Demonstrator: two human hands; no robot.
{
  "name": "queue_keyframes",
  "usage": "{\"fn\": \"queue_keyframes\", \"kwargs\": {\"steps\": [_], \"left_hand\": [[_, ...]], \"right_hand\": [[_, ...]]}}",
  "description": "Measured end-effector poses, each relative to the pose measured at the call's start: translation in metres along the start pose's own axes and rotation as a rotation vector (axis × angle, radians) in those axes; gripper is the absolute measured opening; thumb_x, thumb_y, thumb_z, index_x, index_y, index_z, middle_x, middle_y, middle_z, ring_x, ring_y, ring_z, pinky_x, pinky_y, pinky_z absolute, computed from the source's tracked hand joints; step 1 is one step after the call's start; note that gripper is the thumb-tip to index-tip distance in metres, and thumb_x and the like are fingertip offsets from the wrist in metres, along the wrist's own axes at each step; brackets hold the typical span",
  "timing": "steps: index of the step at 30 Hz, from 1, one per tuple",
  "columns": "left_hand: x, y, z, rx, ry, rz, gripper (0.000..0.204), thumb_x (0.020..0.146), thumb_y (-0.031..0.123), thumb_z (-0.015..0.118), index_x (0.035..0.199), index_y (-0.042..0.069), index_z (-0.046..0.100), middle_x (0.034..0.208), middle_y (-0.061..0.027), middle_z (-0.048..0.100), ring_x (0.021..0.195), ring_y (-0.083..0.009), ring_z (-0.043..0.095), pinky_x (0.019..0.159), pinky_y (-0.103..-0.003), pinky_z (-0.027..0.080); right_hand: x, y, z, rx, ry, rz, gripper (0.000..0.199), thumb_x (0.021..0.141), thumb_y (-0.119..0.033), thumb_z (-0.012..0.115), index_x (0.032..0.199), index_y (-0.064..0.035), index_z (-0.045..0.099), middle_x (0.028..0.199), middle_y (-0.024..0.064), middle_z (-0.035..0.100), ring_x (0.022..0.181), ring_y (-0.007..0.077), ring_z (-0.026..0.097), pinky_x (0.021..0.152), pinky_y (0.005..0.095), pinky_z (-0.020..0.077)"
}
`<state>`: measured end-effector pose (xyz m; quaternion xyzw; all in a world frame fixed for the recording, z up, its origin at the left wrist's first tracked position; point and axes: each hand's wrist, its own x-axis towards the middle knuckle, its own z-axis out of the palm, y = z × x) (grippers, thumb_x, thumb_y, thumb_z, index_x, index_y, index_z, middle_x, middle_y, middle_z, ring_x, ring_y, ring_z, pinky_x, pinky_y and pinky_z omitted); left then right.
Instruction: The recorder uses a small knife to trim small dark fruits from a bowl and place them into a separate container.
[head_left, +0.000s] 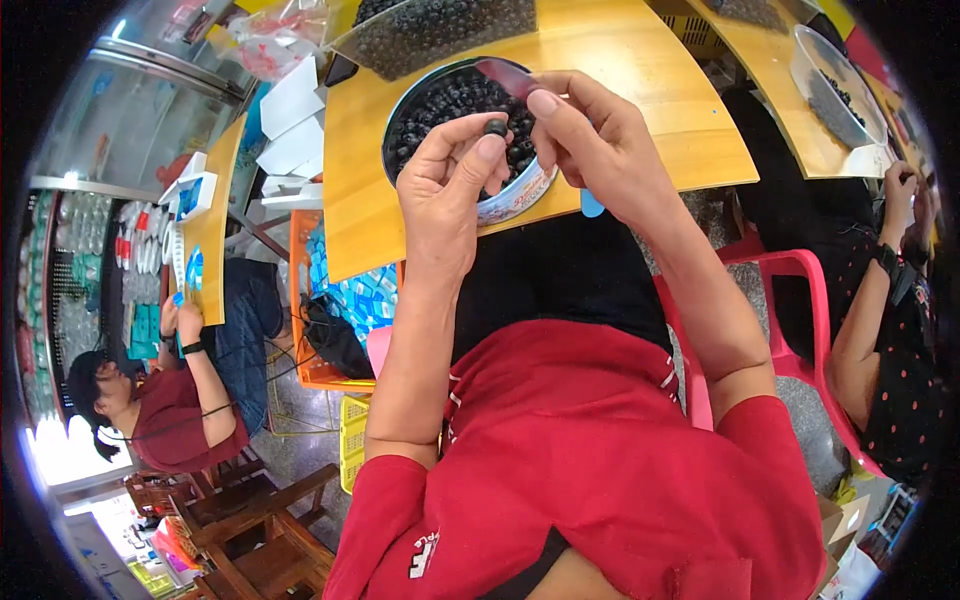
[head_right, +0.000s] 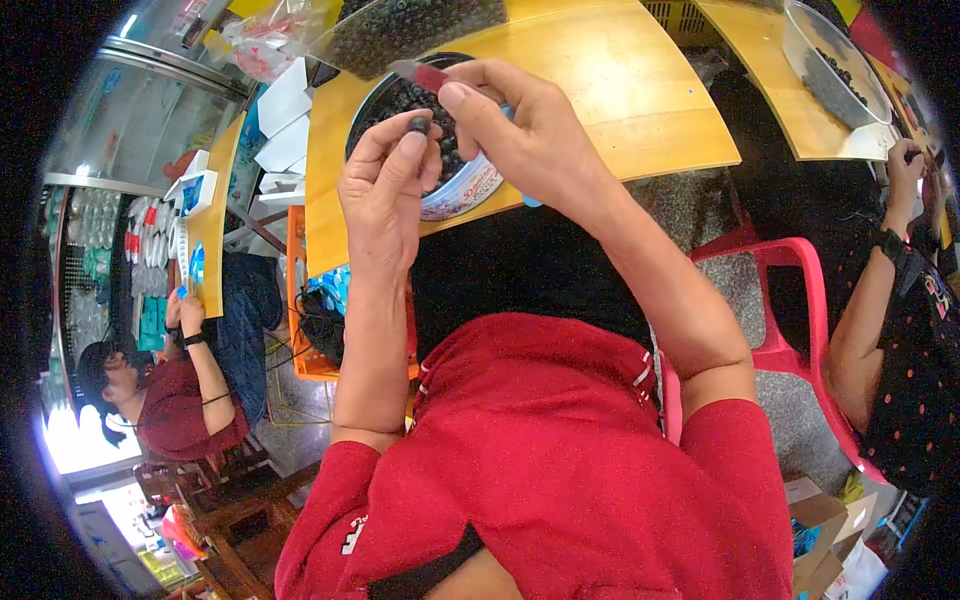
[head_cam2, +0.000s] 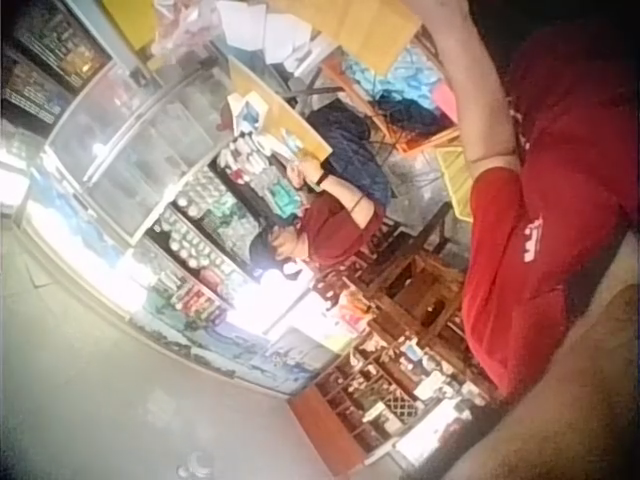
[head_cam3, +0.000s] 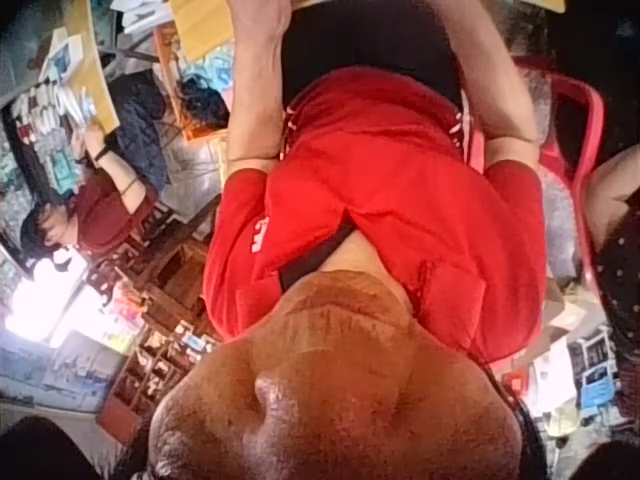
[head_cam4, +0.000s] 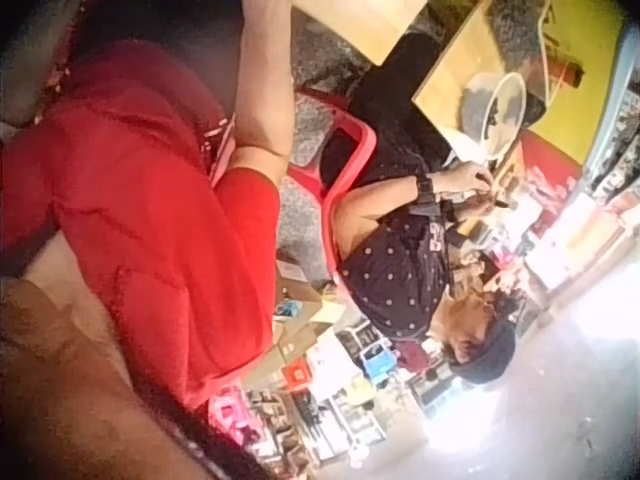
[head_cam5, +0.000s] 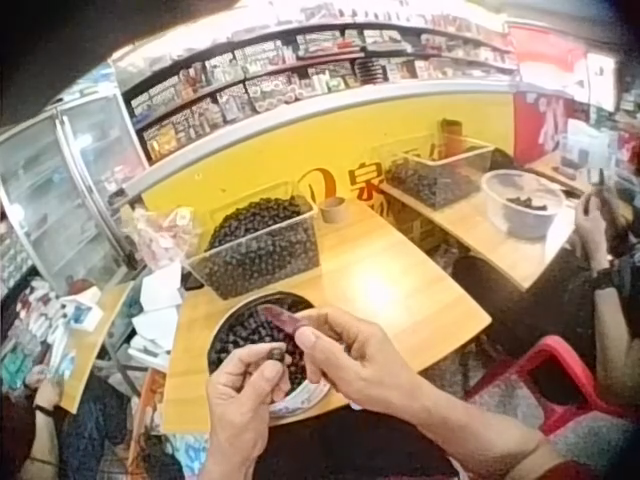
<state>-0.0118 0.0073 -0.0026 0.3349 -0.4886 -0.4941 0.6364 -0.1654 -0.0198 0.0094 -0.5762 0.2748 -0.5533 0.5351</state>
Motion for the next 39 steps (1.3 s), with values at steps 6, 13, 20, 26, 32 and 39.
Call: {"fn": "queue_keyframes", "kwargs": {"steps": [6,13,20,26,32,39], "left_hand": [[0.000,-0.003,-0.004,-0.063,-0.008,-0.001,0.019,0.085,0.006,0.063,0.103,-0.001,0.061,0.076,0.0017,0.057,0.063,-0.0037,0.047,0.059,-0.017,0.038],[0.001,0.000,-0.002,0.012,-0.041,0.031,0.019,0.085,0.006,0.064,0.103,0.000,0.060,0.080,0.0016,0.058,0.068,-0.0035,0.050,0.059,-0.017,0.038],[0.005,0.001,-0.014,0.093,-0.106,0.035,0.016,0.085,0.006,0.064,0.099,0.000,0.061,0.079,-0.0002,0.059,0.067,-0.0047,0.051,0.060,-0.018,0.040],[0.005,0.002,-0.014,0.013,-0.132,0.026,0.016,0.084,0.003,0.064,0.099,-0.001,0.061,0.081,-0.0021,0.061,0.067,-0.0063,0.052,0.061,-0.019,0.041],[0.006,0.000,-0.014,-0.083,-0.128,-0.007,0.018,0.084,0.002,0.063,0.101,0.000,0.061,0.086,-0.0058,0.064,0.069,-0.0079,0.054,0.062,-0.019,0.043],[0.000,0.007,-0.025,-0.089,-0.123,-0.040,0.019,0.085,0.003,0.063,0.103,-0.002,0.061,0.084,-0.0068,0.063,0.069,-0.0094,0.054,0.063,-0.021,0.044]], "right_hand": [[-0.004,0.000,0.002,-0.127,-0.179,-0.046,0.036,0.097,-0.027,0.046,0.120,-0.0011,0.056,0.060,-0.0034,0.048,0.050,0.0007,0.040,0.043,0.0166,0.0298],[-0.003,-0.003,-0.004,-0.054,-0.239,0.063,0.035,0.098,-0.027,0.046,0.120,-0.0022,0.057,0.060,-0.0034,0.048,0.049,0.0011,0.039,0.043,0.0165,0.0301],[-0.002,-0.004,-0.003,-0.053,-0.280,0.028,0.033,0.097,-0.024,0.047,0.122,-0.0038,0.057,0.058,-0.0039,0.047,0.047,0.0008,0.038,0.041,0.0168,0.0284],[0.000,-0.004,-0.011,-0.072,-0.295,0.084,0.033,0.096,-0.025,0.048,0.121,-0.0050,0.058,0.060,-0.0037,0.049,0.052,0.0019,0.042,0.045,0.0182,0.0313],[-0.002,-0.012,-0.010,-0.036,-0.324,0.170,0.030,0.096,-0.026,0.048,0.113,-0.0048,0.061,0.061,-0.0039,0.052,0.055,0.0025,0.045,0.048,0.0185,0.0342],[0.000,0.003,-0.003,-0.064,-0.311,0.104,0.030,0.097,-0.023,0.048,0.116,-0.0029,0.059,0.059,-0.0036,0.047,0.047,0.0006,0.035,0.041,0.0175,0.0248]]}}
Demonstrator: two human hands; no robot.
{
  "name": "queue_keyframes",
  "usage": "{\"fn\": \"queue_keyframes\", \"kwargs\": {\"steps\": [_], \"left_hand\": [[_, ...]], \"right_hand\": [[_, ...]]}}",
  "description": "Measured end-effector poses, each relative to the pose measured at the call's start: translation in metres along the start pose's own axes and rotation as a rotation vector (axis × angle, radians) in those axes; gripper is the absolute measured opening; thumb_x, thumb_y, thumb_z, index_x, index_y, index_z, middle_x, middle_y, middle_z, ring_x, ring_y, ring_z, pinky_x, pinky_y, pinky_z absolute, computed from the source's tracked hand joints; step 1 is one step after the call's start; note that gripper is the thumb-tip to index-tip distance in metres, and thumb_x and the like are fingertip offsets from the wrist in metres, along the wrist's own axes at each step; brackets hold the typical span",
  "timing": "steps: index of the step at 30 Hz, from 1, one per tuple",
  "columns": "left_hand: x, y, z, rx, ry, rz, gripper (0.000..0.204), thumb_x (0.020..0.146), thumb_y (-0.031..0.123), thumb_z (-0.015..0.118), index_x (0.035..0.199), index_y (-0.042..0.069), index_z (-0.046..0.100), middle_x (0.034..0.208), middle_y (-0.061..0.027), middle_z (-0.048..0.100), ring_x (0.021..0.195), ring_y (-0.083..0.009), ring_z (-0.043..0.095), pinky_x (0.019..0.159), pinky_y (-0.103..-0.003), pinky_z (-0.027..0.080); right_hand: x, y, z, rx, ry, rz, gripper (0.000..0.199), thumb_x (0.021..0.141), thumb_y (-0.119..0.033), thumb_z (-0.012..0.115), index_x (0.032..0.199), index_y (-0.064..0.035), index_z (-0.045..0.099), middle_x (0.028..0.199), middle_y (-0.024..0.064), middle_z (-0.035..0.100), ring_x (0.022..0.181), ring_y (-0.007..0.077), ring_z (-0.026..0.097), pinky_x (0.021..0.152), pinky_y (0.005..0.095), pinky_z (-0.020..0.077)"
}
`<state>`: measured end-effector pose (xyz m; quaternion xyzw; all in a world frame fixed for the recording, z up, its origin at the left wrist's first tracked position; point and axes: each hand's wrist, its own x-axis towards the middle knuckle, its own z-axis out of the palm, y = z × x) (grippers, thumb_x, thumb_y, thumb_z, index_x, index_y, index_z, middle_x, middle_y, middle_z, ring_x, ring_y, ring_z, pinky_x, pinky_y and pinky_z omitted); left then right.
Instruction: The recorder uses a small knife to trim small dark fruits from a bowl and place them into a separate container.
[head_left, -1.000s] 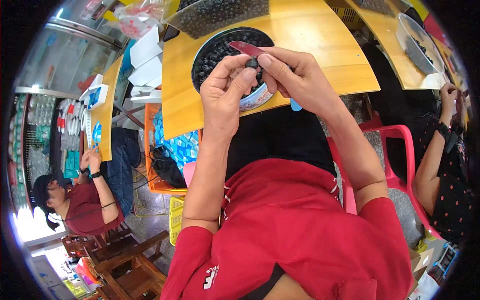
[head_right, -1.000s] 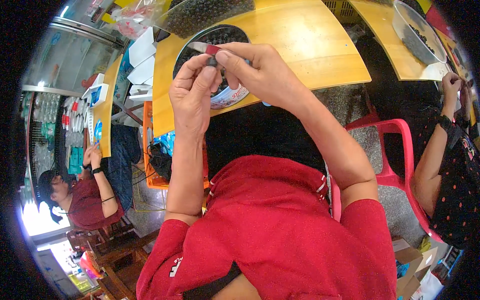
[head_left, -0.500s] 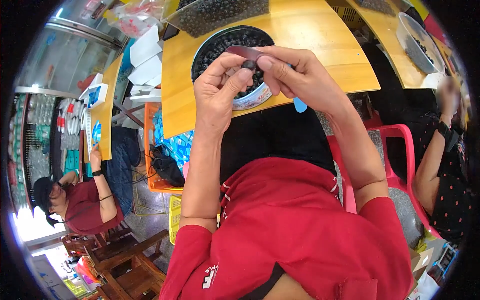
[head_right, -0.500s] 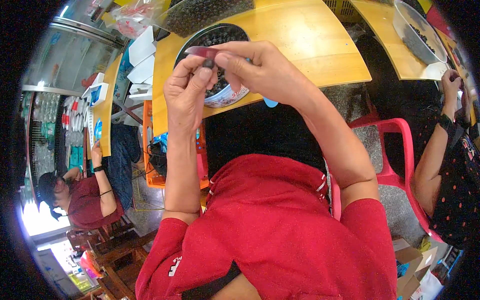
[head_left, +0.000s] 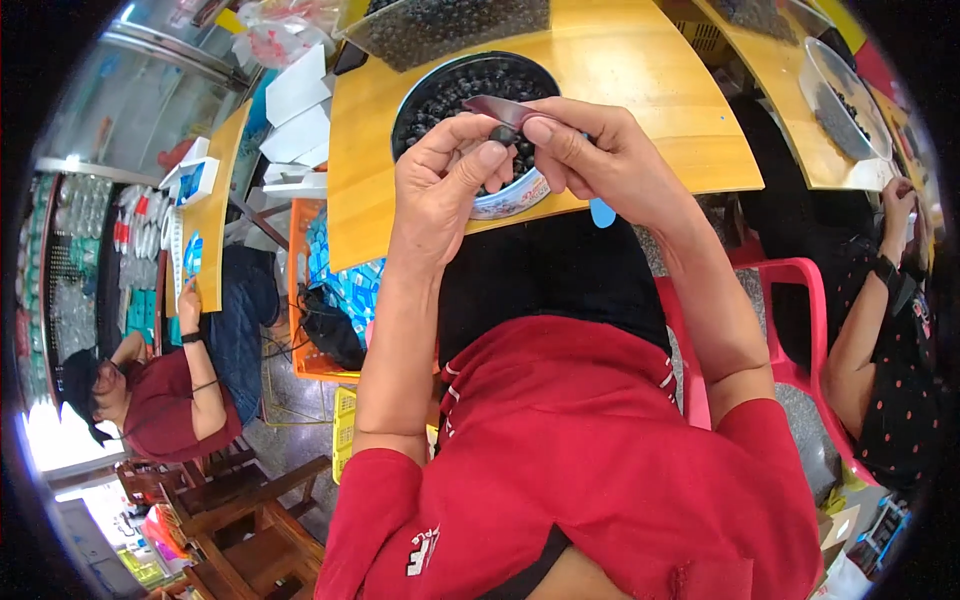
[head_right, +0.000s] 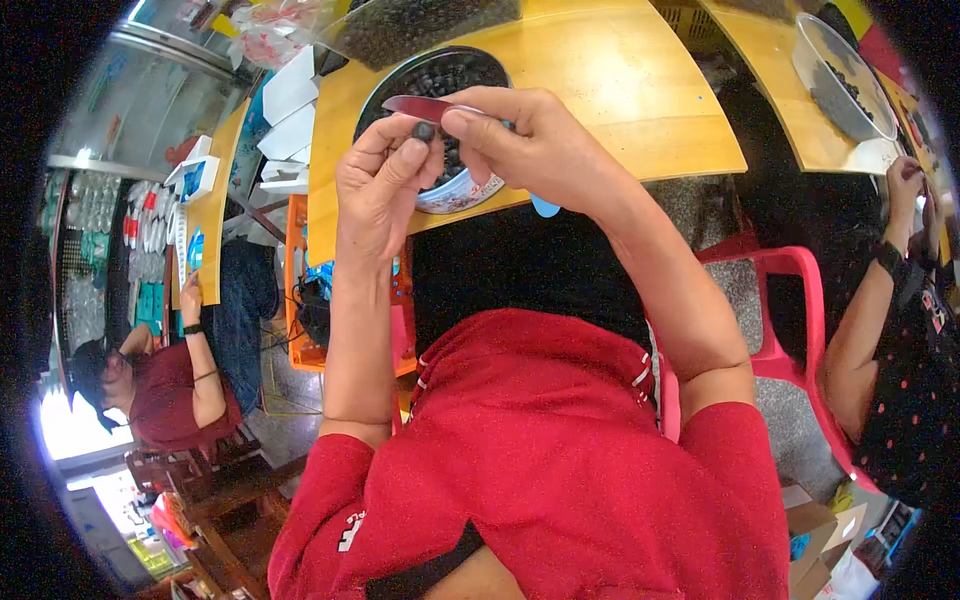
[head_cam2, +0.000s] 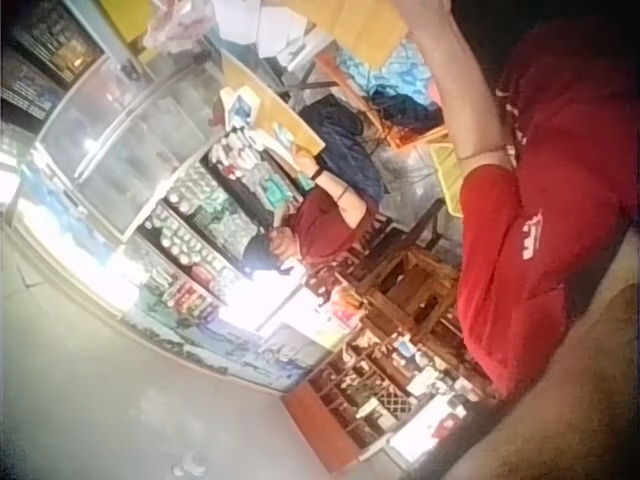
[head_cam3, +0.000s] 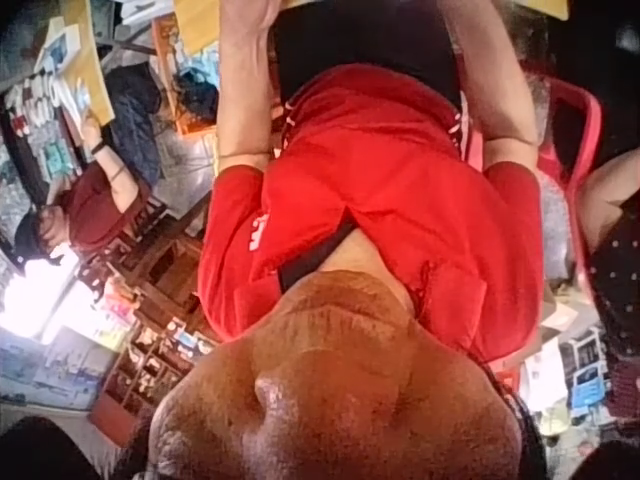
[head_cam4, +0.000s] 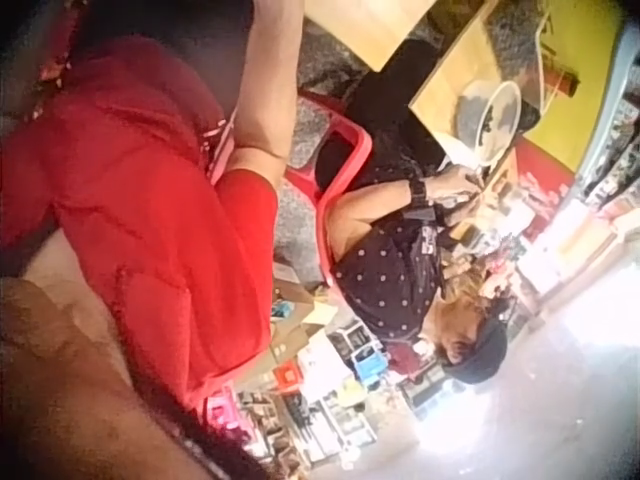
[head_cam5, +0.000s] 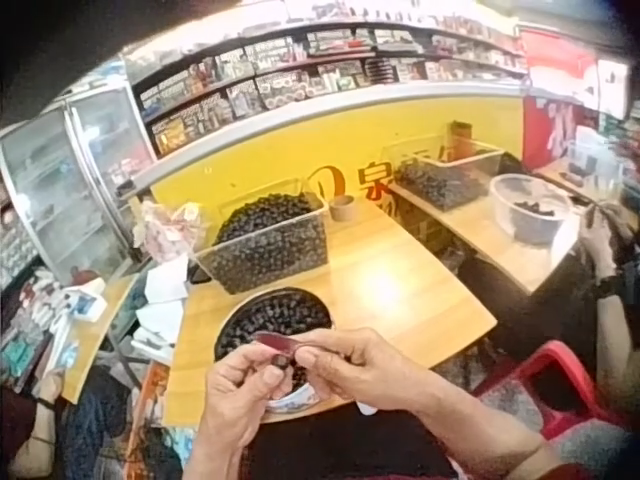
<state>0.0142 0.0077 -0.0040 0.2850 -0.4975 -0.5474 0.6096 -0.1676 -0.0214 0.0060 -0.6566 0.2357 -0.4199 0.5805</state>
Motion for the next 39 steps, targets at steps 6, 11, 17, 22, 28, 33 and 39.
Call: {"fn": "queue_keyframes", "kwargs": {"steps": [6,11,17,22,28,33,39], "left_hand": [[-0.029,0.045,-0.066,-0.074,0.058,-0.060,0.024,0.091,0.018,0.054,0.105,-0.002,0.057,0.082,-0.0069,0.057,0.066,-0.0118,0.049,0.059,-0.022,0.041],[-0.121,0.088,-0.194,-0.022,0.249,-0.239,0.025,0.093,0.028,0.049,0.082,0.006,0.047,0.076,-0.0036,0.040,0.059,-0.0088,0.036,0.047,-0.018,0.031],[-0.302,0.093,-0.300,0.466,0.674,-0.706,0.026,0.090,0.028,0.054,0.075,0.007,0.057,0.065,-0.0019,0.052,0.056,-0.0098,0.046,0.051,-0.023,0.035],[-0.448,0.060,-0.359,1.181,0.585,-1.196,0.031,0.079,0.024,0.062,0.101,0.003,0.067,0.094,-0.0106,0.067,0.083,-0.0218,0.061,0.078,-0.037,0.047],[-0.306,0.045,-0.321,1.384,0.789,-0.371,0.023,0.085,0.012,0.056,0.102,-0.002,0.063,0.094,-0.0136,0.067,0.087,-0.0240,0.063,0.082,-0.031,0.048],[-0.097,0.078,-0.152,1.464,0.298,0.225,0.019,0.090,0.004,0.052,0.105,-0.003,0.060,0.100,-0.0090,0.060,0.088,-0.0148,0.059,0.078,-0.026,0.046],[0.031,0.041,-0.042,1.327,-0.352,0.261,0.015,0.083,0.008,0.058,0.096,0.003,0.063,0.093,-0.0130,0.063,0.091,-0.0296,0.060,0.080,-0.036,0.048]], "right_hand": [[0.003,0.006,-0.009,0.177,0.089,0.094,0.036,0.098,-0.022,0.045,0.125,-0.0002,0.052,0.059,-0.0065,0.039,0.046,0.0007,0.030,0.041,0.0170,0.0215],[0.010,0.007,-0.019,0.134,0.222,0.117,0.036,0.098,-0.018,0.043,0.128,0.0020,0.048,0.063,-0.0069,0.036,0.047,-0.0003,0.027,0.042,0.0156,0.0205],[0.016,0.017,-0.027,0.129,0.246,0.126,0.037,0.098,-0.018,0.043,0.128,0.0023,0.047,0.063,-0.0064,0.035,0.048,-0.0007,0.026,0.041,0.0151,0.0192],[0.019,0.020,-0.020,0.138,0.216,0.158,0.036,0.097,-0.020,0.046,0.128,-0.0012,0.048,0.066,-0.0053,0.039,0.047,-0.0002,0.026,0.041,0.0147,0.0205],[0.014,0.022,-0.025,0.311,0.283,0.158,0.025,0.093,-0.011,0.045,0.114,0.0013,0.051,0.071,0.0016,0.050,0.046,0.0033,0.031,0.042,0.0173,0.0251],[0.012,0.026,-0.030,0.364,0.302,0.118,0.023,0.093,-0.013,0.048,0.110,0.0026,0.054,0.078,0.0024,0.054,0.056,0.0048,0.038,0.051,0.0204,0.0349],[0.011,0.021,-0.030,0.307,0.328,0.076,0.024,0.094,-0.015,0.048,0.110,0.0022,0.056,0.079,0.0018,0.055,0.058,0.0051,0.042,0.053,0.0215,0.0386]]}}
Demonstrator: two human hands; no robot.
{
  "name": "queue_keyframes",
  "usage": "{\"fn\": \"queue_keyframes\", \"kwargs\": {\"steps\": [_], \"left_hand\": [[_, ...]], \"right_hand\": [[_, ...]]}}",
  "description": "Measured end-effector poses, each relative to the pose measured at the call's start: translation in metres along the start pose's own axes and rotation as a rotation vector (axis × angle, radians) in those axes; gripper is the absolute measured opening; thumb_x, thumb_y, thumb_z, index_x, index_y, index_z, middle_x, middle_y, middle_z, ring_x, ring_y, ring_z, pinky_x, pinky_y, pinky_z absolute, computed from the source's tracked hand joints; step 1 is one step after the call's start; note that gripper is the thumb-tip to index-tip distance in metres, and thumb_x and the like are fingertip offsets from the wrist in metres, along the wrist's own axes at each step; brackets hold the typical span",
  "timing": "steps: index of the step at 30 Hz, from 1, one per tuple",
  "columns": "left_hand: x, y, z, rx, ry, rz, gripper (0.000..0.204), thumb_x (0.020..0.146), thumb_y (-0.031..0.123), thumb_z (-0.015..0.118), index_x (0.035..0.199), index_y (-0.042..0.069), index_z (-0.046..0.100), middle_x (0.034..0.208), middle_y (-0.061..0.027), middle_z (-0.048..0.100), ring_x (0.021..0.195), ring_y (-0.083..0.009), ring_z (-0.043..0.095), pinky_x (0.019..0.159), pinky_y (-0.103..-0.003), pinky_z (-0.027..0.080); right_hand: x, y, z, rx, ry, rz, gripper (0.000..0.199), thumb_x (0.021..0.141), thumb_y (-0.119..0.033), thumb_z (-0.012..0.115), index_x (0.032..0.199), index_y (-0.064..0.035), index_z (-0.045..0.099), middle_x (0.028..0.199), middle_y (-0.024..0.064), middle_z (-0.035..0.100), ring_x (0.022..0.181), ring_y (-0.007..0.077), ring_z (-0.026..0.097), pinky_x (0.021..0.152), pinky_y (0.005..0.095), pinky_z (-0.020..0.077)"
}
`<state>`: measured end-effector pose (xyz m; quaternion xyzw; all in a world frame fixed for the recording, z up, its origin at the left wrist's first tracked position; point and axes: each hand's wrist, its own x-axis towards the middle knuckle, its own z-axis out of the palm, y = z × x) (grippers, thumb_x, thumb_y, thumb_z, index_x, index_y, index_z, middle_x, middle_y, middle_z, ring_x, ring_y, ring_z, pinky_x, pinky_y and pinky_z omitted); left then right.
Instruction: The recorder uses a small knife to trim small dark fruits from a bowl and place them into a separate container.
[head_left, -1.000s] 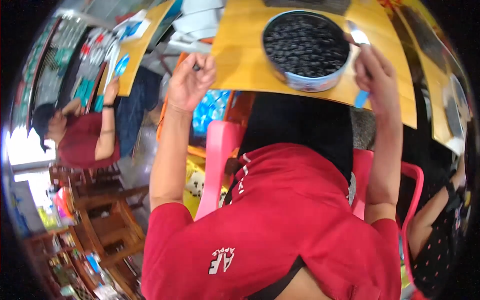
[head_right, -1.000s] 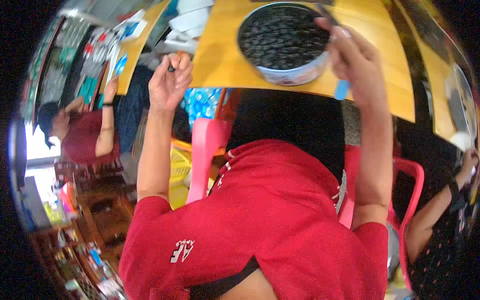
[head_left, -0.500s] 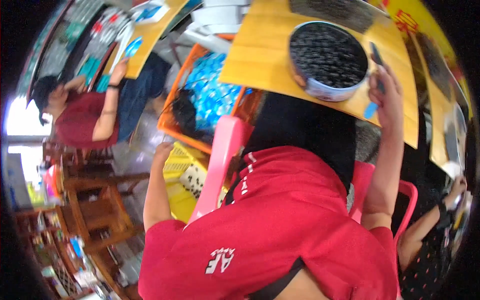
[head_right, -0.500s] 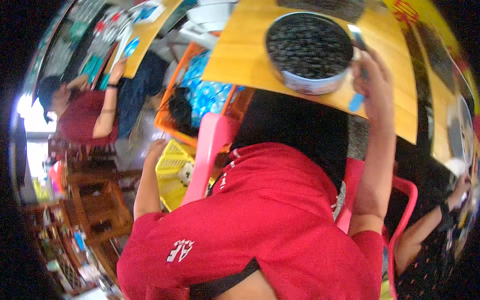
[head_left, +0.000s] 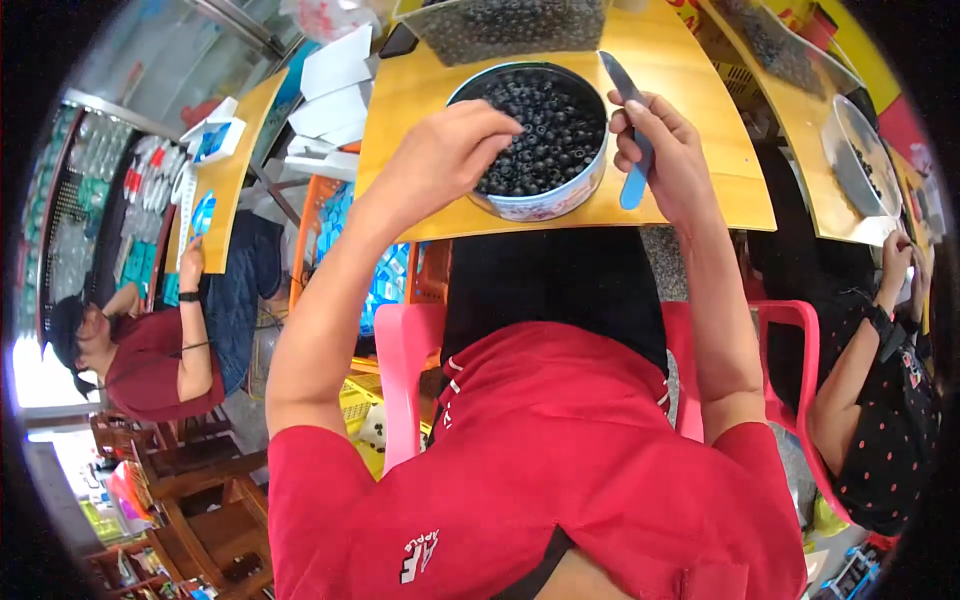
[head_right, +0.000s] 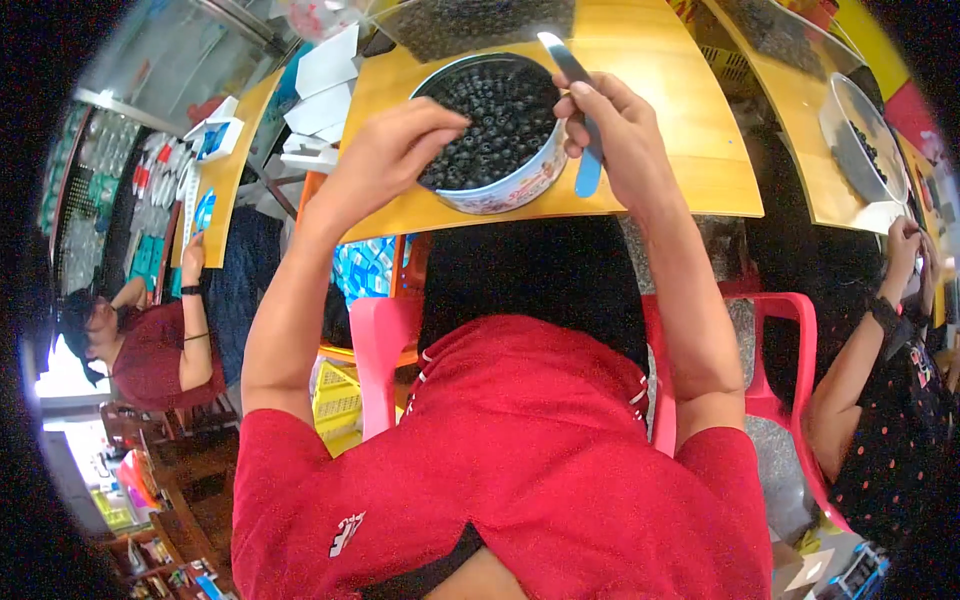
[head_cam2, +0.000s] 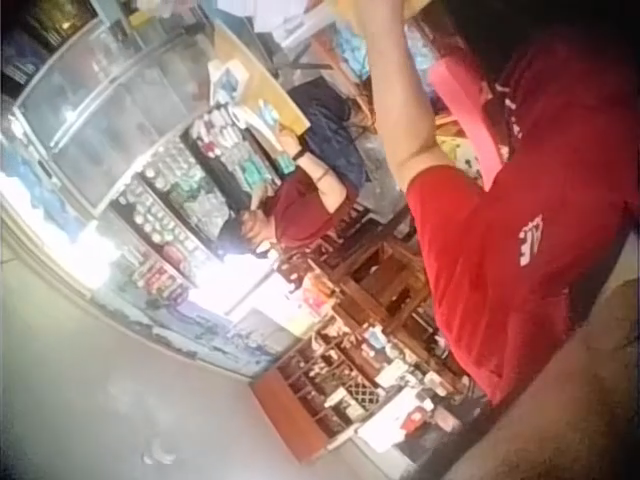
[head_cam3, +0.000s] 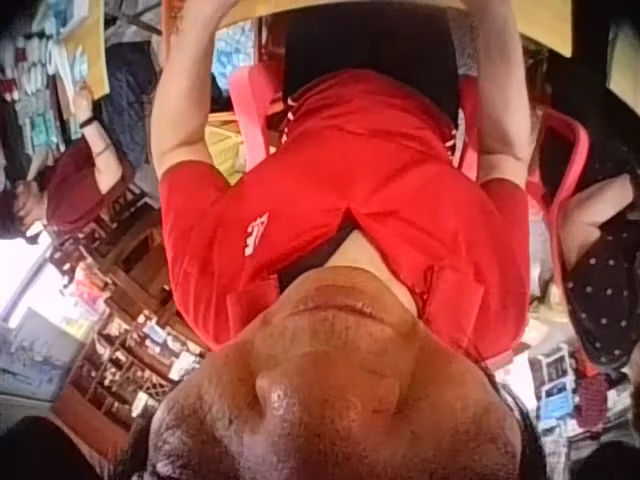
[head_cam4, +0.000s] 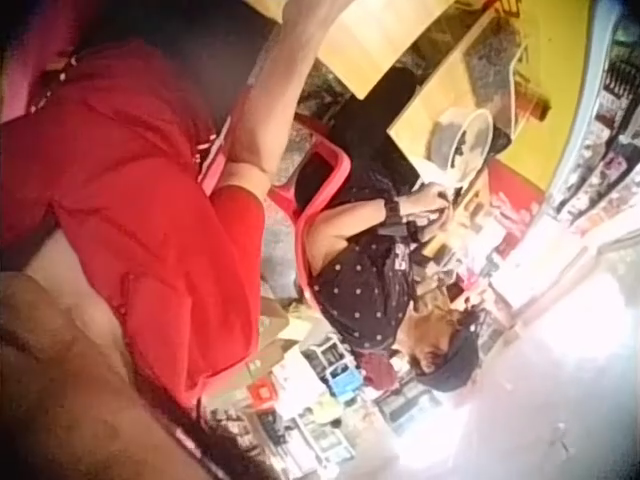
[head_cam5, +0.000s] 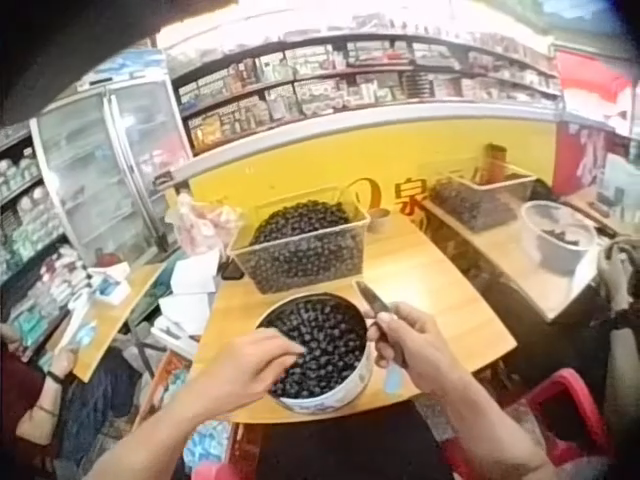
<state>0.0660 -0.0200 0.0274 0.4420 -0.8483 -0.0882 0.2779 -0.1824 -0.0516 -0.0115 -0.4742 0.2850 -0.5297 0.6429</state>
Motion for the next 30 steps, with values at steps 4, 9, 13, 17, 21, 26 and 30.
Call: {"fn": "queue_keyframes", "kwargs": {"steps": [4,9,13,17,21,26,30], "left_hand": [[0.038,-0.026,0.033,0.167,-0.289,0.058,0.014,0.080,0.010,0.060,0.092,0.003,0.062,0.087,-0.0143,0.062,0.085,-0.0320,0.060,0.075,-0.038,0.047],[0.047,-0.031,0.046,0.158,-0.366,-0.026,0.014,0.078,0.012,0.062,0.089,0.003,0.063,0.084,-0.0136,0.061,0.085,-0.0318,0.059,0.075,-0.039,0.047],[0.043,-0.031,0.047,0.233,-0.311,-0.071,0.014,0.078,0.013,0.064,0.088,0.003,0.063,0.084,-0.0136,0.061,0.085,-0.0309,0.059,0.075,-0.039,0.047],[0.038,-0.028,0.043,0.043,-0.211,-0.165,0.014,0.079,0.010,0.065,0.090,0.002,0.062,0.080,-0.0078,0.061,0.075,-0.0201,0.060,0.068,-0.032,0.048],[0.027,-0.001,0.039,-0.443,0.032,-0.334,0.017,0.079,0.008,0.067,0.094,0.002,0.063,0.074,-0.0019,0.060,0.063,-0.0084,0.053,0.060,-0.023,0.044],[0.012,0.040,0.042,-0.743,0.212,-0.264,0.015,0.081,0.002,0.067,0.095,0.000,0.063,0.076,0.0026,0.054,0.066,-0.0025,0.046,0.058,-0.017,0.038],[0.007,0.050,0.040,-0.705,0.271,-0.171,0.016,0.079,-0.002,0.068,0.094,-0.001,0.063,0.083,0.0028,0.053,0.066,-0.0014,0.044,0.056,-0.016,0.035]], "right_hand": [[0.002,-0.002,-0.001,0.002,-0.007,-0.007,0.024,0.095,-0.015,0.048,0.110,0.0019,0.056,0.079,0.0015,0.055,0.056,0.0046,0.041,0.051,0.0209,0.0379],[0.004,0.002,-0.007,0.038,-0.040,-0.016,0.023,0.094,-0.014,0.049,0.110,0.0019,0.056,0.077,0.0016,0.055,0.052,0.0035,0.038,0.048,0.0190,0.0333],[0.002,0.001,-0.006,0.060,-0.056,0.013,0.023,0.094,-0.013,0.048,0.109,0.0019,0.056,0.075,0.0014,0.055,0.051,0.0029,0.036,0.045,0.0180,0.0298],[0.001,0.004,-0.006,0.110,-0.077,0.026,0.022,0.094,-0.013,0.049,0.108,0.0016,0.057,0.074,0.0008,0.055,0.050,0.0021,0.034,0.044,0.0172,0.0276],[-0.005,-0.002,0.006,0.100,-0.049,0.066,0.022,0.091,-0.016,0.057,0.105,0.0006,0.058,0.072,-0.0005,0.055,0.047,-0.0003,0.031,0.042,0.0162,0.0240],[-0.015,-0.006,0.024,0.049,-0.067,0.146,0.021,0.085,-0.020,0.067,0.097,-0.0040,0.060,0.062,-0.0057,0.048,0.045,-0.0012,0.031,0.040,0.0172,0.0216],[-0.019,-0.009,0.026,0.145,-0.155,0.223,0.018,0.086,-0.020,0.066,0.097,-0.0065,0.060,0.058,-0.0094,0.040,0.045,-0.0015,0.029,0.039,0.0166,0.0197]]}}
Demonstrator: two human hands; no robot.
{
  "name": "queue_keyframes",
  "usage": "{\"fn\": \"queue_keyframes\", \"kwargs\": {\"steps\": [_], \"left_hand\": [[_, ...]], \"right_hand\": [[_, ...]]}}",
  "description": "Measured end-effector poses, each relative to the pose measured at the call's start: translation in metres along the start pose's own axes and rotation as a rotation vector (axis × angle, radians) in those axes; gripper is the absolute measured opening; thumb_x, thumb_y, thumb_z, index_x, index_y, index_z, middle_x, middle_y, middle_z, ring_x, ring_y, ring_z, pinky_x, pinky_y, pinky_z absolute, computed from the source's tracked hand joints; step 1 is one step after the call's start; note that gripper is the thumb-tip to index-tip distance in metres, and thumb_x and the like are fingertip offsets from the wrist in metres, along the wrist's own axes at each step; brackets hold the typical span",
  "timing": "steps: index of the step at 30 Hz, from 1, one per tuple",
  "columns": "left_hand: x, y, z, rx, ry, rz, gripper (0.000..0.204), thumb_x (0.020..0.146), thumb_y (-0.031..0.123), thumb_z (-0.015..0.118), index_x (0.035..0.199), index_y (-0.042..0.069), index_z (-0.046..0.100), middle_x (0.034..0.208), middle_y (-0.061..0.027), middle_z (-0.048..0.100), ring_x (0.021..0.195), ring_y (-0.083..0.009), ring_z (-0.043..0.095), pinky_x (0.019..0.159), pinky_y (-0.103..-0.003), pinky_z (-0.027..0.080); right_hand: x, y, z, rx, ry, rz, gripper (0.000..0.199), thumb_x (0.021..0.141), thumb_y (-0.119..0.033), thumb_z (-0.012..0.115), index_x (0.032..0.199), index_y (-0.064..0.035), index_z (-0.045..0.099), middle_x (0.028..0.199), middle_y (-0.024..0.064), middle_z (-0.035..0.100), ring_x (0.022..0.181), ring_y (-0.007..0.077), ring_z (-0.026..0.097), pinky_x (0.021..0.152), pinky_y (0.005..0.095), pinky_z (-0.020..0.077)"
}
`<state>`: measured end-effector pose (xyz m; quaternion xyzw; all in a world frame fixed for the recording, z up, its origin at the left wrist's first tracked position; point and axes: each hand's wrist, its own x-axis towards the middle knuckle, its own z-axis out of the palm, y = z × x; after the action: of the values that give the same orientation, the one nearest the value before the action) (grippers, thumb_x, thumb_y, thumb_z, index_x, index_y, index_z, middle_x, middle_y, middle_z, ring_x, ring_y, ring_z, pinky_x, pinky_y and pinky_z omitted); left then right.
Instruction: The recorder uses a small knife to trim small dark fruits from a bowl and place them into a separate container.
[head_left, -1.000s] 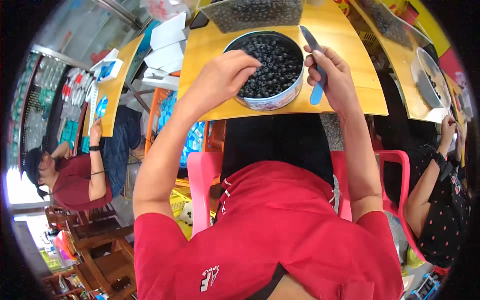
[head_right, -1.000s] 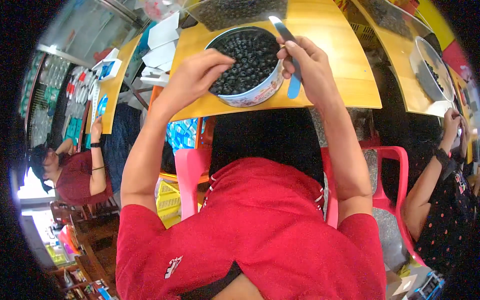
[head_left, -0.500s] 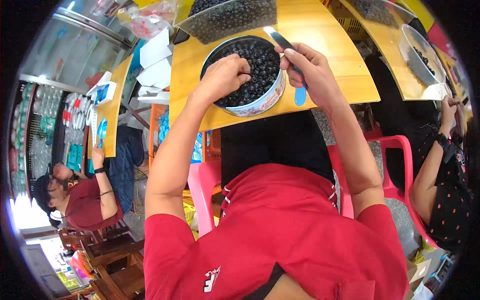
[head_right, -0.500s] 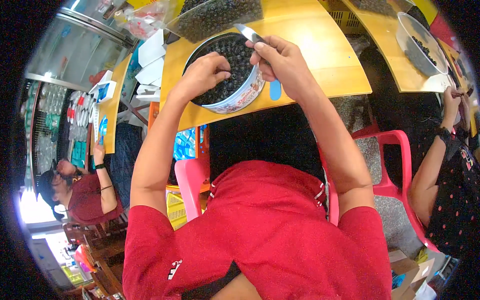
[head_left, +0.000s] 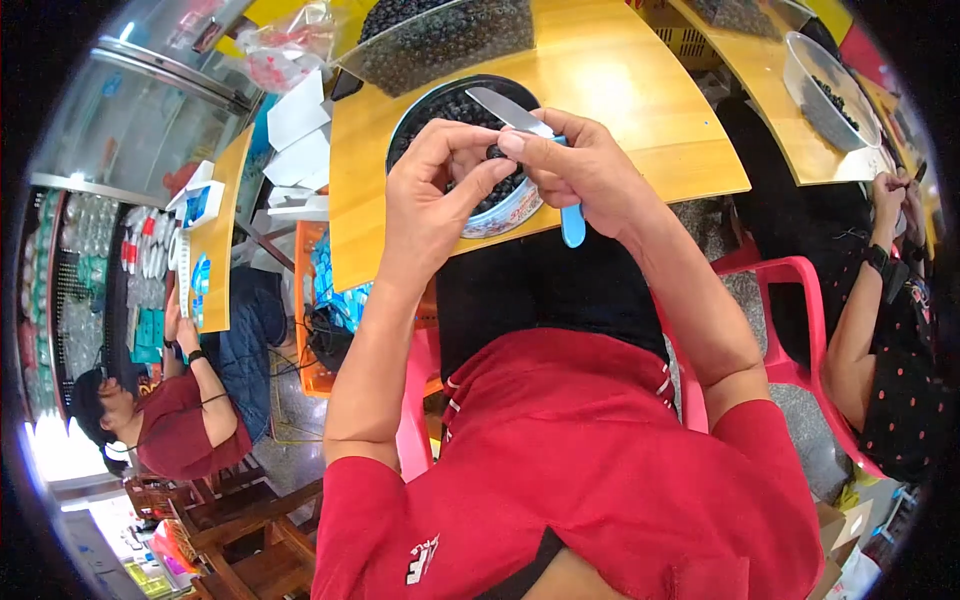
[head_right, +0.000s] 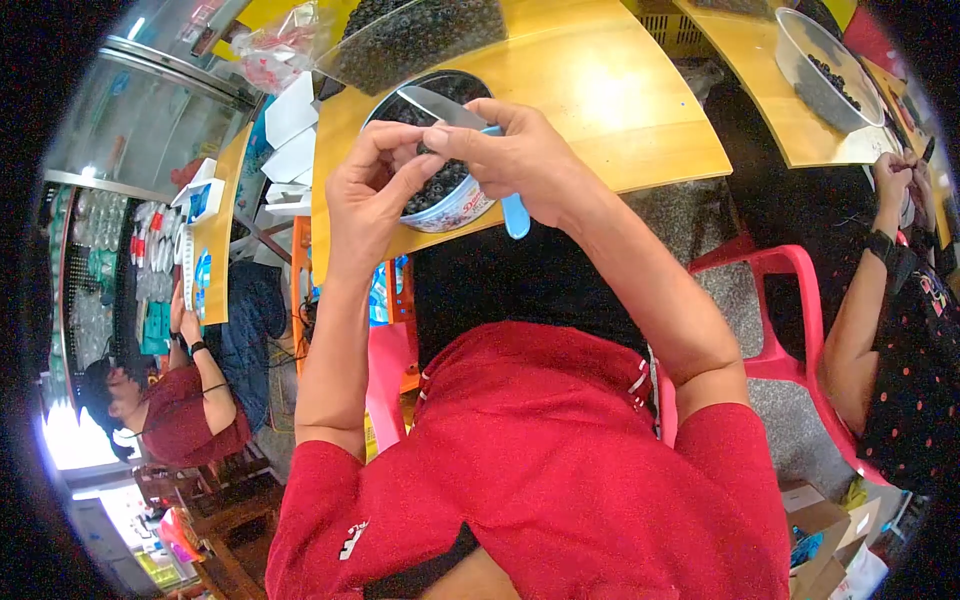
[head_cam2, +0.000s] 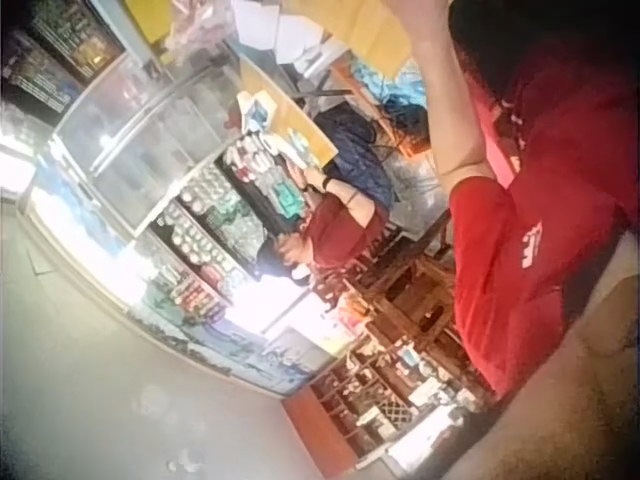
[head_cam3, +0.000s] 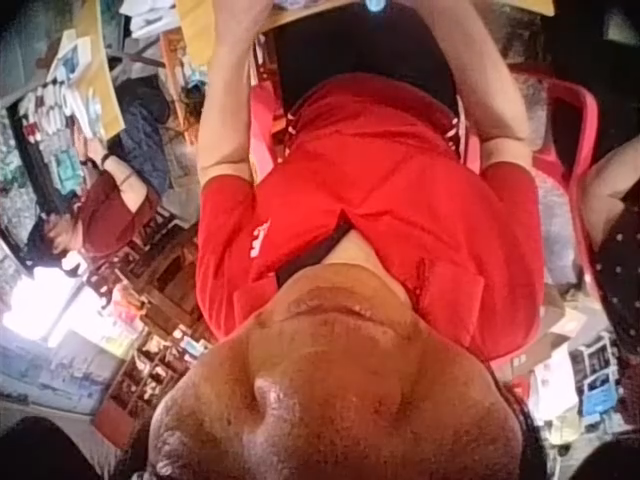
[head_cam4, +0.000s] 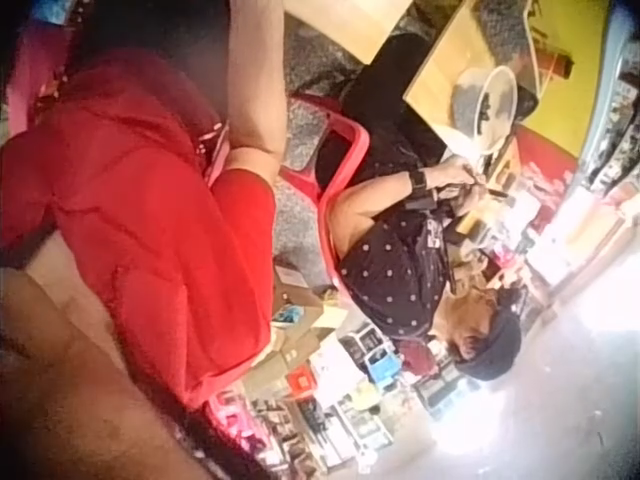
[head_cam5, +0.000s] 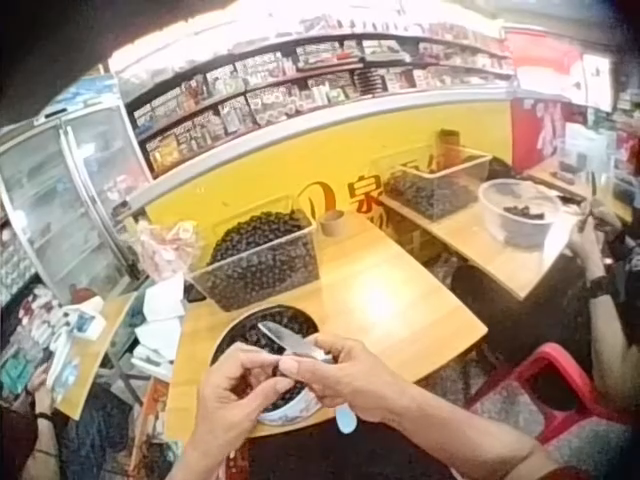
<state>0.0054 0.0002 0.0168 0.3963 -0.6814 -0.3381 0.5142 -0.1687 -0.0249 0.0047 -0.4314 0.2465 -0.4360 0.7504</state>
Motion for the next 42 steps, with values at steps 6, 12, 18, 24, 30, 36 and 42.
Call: {"fn": "queue_keyframes", "kwargs": {"steps": [6,12,18,24,30,36,42], "left_hand": [[-0.005,0.004,0.005,-0.078,0.026,0.047,0.020,0.078,-0.004,0.067,0.098,-0.001,0.064,0.088,0.0024,0.053,0.066,-0.0010,0.042,0.055,-0.017,0.033],[-0.008,0.011,0.017,-0.292,0.098,-0.062,0.022,0.080,-0.003,0.066,0.103,0.000,0.065,0.093,-0.0003,0.056,0.078,-0.0031,0.050,0.066,-0.016,0.040],[-0.012,0.001,0.014,-0.187,0.144,0.019,0.023,0.080,-0.003,0.066,0.103,0.000,0.065,0.096,-0.0016,0.058,0.077,-0.0037,0.052,0.067,-0.016,0.041],[-0.017,0.000,0.017,-0.290,0.166,0.039,0.024,0.080,-0.001,0.067,0.104,0.000,0.065,0.095,-0.0014,0.059,0.071,-0.0046,0.052,0.062,-0.017,0.043],[-0.017,0.003,0.020,-0.353,0.226,-0.066,0.023,0.083,0.002,0.066,0.106,0.000,0.063,0.093,-0.0021,0.060,0.072,-0.0049,0.053,0.063,-0.017,0.044],[-0.017,-0.003,0.014,-0.346,0.177,-0.084,0.021,0.086,0.005,0.063,0.105,-0.001,0.062,0.085,-0.0023,0.062,0.070,-0.0055,0.053,0.064,-0.019,0.044],[-0.019,0.001,0.015,-0.506,0.212,-0.141,0.017,0.089,0.008,0.060,0.103,-0.001,0.059,0.082,-0.0039,0.061,0.068,-0.0073,0.051,0.063,-0.020,0.042]], "right_hand": [[0.000,0.001,-0.006,0.153,-0.151,0.057,0.015,0.088,-0.018,0.063,0.097,-0.0063,0.060,0.059,-0.0087,0.040,0.045,-0.0021,0.028,0.038,0.0153,0.0192],[-0.003,-0.003,-0.004,0.142,-0.158,0.029,0.015,0.088,-0.017,0.063,0.097,-0.0058,0.060,0.060,-0.0088,0.040,0.045,-0.0019,0.027,0.038,0.0151,0.0201],[-0.004,-0.003,-0.001,0.118,-0.105,0.018,0.015,0.088,-0.016,0.063,0.098,-0.0057,0.061,0.061,-0.0084,0.042,0.045,-0.0018,0.028,0.038,0.0151,0.0204],[-0.007,-0.005,-0.001,0.153,-0.146,0.005,0.015,0.088,-0.016,0.063,0.098,-0.0050,0.062,0.061,-0.0078,0.044,0.045,-0.0015,0.029,0.039,0.0150,0.0209],[-0.009,-0.003,0.003,0.027,-0.053,-0.088,0.017,0.089,-0.016,0.062,0.100,-0.0036,0.062,0.065,-0.0052,0.050,0.046,-0.0004,0.032,0.039,0.0158,0.0232],[-0.010,-0.002,0.012,-0.179,0.076,-0.313,0.024,0.093,-0.020,0.055,0.108,-0.0011,0.059,0.069,-0.0023,0.055,0.049,0.0002,0.037,0.042,0.0162,0.0275],[-0.013,-0.003,0.014,-0.494,-0.059,-0.466,0.034,0.096,-0.022,0.048,0.123,-0.0025,0.054,0.069,-0.0011,0.056,0.054,0.0007,0.042,0.046,0.0166,0.0314]]}}
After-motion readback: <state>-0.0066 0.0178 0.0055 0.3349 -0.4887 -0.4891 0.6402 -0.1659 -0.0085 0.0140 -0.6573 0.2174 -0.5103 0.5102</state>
